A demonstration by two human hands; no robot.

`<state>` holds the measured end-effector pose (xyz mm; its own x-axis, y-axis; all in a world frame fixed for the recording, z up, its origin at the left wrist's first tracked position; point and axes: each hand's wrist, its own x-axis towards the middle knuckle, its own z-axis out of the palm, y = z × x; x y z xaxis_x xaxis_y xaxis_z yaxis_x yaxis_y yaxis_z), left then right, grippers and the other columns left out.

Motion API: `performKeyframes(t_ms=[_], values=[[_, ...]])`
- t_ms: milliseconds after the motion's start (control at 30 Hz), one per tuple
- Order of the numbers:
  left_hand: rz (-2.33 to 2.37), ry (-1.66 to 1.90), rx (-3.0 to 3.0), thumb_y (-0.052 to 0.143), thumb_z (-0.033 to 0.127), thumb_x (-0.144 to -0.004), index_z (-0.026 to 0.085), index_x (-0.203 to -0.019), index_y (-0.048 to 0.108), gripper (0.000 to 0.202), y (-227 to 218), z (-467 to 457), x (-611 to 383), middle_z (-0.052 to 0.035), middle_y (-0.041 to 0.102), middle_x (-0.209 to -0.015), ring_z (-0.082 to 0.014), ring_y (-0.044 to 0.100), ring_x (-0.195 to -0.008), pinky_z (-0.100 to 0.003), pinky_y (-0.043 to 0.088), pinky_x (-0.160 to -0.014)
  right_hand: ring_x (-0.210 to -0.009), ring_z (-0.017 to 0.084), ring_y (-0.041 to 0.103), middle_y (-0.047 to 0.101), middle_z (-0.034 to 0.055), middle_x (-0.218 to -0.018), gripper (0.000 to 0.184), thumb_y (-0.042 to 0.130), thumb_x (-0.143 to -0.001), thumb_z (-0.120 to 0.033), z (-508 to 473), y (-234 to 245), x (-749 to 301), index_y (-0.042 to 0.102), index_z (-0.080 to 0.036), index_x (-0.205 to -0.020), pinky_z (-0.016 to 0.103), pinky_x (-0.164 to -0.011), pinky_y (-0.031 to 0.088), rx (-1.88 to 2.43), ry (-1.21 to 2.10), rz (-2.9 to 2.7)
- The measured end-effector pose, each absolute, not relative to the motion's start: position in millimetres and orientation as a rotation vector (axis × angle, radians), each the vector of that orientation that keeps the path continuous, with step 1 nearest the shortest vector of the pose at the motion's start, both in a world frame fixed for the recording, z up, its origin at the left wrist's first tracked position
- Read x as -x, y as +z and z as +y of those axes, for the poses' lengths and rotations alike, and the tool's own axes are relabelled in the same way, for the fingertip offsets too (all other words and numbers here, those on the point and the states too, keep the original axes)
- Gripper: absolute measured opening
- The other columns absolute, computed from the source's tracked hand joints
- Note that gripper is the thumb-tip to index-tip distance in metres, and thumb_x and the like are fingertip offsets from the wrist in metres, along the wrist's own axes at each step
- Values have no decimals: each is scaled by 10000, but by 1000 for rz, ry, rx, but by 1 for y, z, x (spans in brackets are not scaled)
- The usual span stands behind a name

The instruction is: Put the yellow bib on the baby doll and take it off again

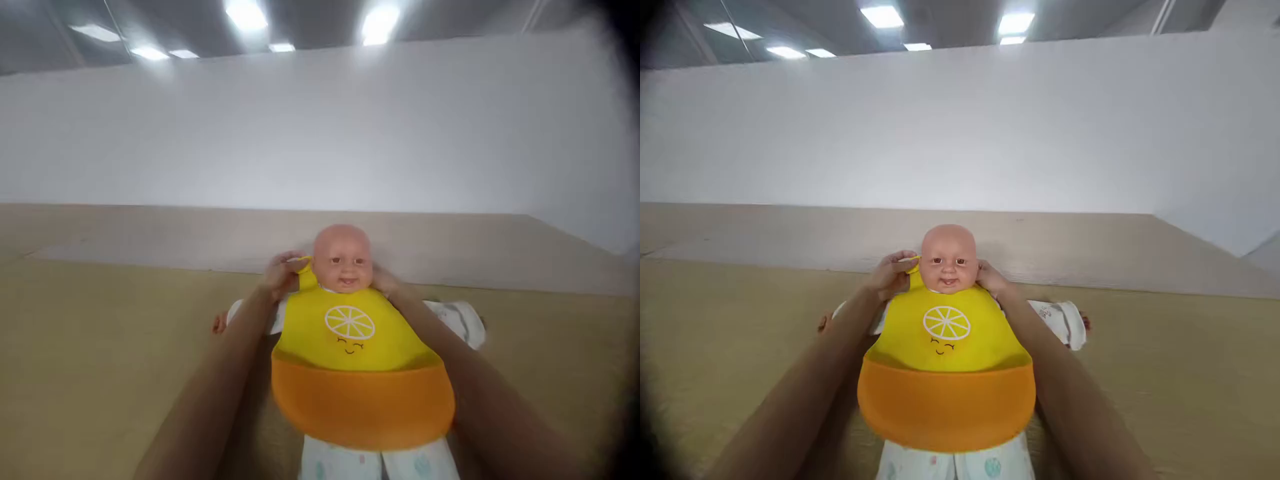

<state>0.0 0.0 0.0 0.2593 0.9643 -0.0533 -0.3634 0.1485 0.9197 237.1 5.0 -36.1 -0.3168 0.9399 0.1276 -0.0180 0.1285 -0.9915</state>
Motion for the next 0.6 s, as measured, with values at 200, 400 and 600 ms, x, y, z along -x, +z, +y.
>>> performKeyframes(t_ms=[200, 400, 600], values=[[730, 1112, -899, 774, 114, -598, 143, -782, 586, 264, 4, -3, -3, 3, 661, -635, -107, 595, -513, -215, 455, -507, -935, 246, 598, 682, 102, -975, 321, 651, -705, -329, 1, -34, -234, 676, -145, -966, 355, -779, 497, 957, 1325, -1490], [687, 1121, -840, 726, 88, -619, 155, -823, 578, 261, -4, 4, -1, -36, 693, -697, -157, 647, -604, -258, 492, -566, -962, 233, 600, 684, 82, -980, 338, 635, -717, -354, -1, -30, -230, 665, -151, -986, 345, -803, 498, 956, 1310, -1482], [667, 1149, -794, 709, 74, -607, 173, -862, 557, 313, -4, 5, -1, -36, 696, -688, -188, 667, -624, -286, 491, -588, -918, 236, 620, 692, 101, -958, 298, 624, -754, -332, -3, -33, -232, 673, -130, -968, 340, -782, 502, 995, 1264, -1486]])
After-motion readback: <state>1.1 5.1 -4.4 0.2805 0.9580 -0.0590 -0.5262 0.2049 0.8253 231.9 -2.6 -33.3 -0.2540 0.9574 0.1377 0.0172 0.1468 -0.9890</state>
